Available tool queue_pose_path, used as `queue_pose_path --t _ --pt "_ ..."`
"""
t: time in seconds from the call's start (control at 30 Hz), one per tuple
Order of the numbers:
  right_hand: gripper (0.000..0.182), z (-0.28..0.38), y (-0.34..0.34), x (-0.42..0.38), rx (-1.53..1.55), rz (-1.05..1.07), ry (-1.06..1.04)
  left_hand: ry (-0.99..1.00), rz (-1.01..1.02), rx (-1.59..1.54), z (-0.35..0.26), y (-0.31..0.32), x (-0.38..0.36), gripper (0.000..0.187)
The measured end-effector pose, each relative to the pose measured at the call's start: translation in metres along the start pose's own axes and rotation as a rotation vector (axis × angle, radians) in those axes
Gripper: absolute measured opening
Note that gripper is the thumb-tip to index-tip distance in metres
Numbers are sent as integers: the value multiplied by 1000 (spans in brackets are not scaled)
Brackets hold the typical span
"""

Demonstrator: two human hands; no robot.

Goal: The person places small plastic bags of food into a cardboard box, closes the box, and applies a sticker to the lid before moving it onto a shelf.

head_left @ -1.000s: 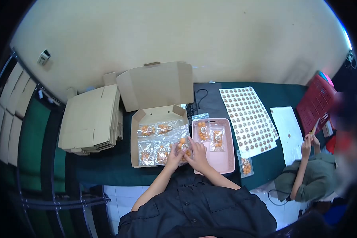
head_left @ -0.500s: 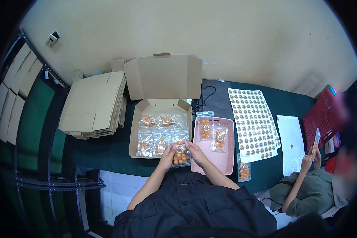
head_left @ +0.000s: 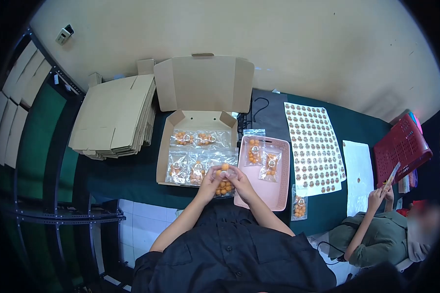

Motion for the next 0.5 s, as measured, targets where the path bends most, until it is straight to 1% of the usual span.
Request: queue_pose_path --t 0.03,0.07,0.13,0.17,0.2,0.23,0.27,0.3,0.33,0.37,0.4,0.43,0.47,0.5 --pt "40 3 -1 0 -117 -13 -83 4 0 1 1 2 0 32" --pt "40 0 -4 0 -120 -10 -87 14 29 28 3 5 0 35" --pt "42 -12 -15 0 88 -52 64 36 60 54 4 8 1 39" --pt "40 -12 -19 1 159 -85 51 27 95 76 6 11 1 42" --pt "40 -9 -20 0 151 -82 45 17 131 99 5 17 1 45" --pt "40 -5 -22 0 111 -83 24 -20 138 130 7 21 -2 45" --pt "40 -2 -23 -1 71 -84 4 -12 139 128 3 23 -4 45" --pt "41 10 -24 -2 -76 -141 -93 -59 151 159 4 26 -5 44" --pt "41 11 -25 -2 -80 -141 -97 -108 163 190 7 28 -6 42" --pt "42 8 -25 -1 -89 -112 -84 10 193 142 11 26 -1 39" --pt "43 7 -24 0 -96 -84 -68 9 197 141 10 25 0 39" --pt "43 9 -20 1 -110 -52 -112 -72 136 63 13 17 1 36" --pt "43 7 -21 1 -109 -59 -109 -155 75 -15 19 11 1 34" --pt "44 4 -19 1 -115 -43 -86 -67 111 -58 15 14 5 31"
Point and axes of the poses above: each hand's wrist, its own x-axis towards the middle knuckle, its own y-axis out of the palm, z = x × y, the point moved 8 cm from there along x, towards the middle knuckle, and after that the axes turned 14 degrees about -x, right-handed, at the moved point
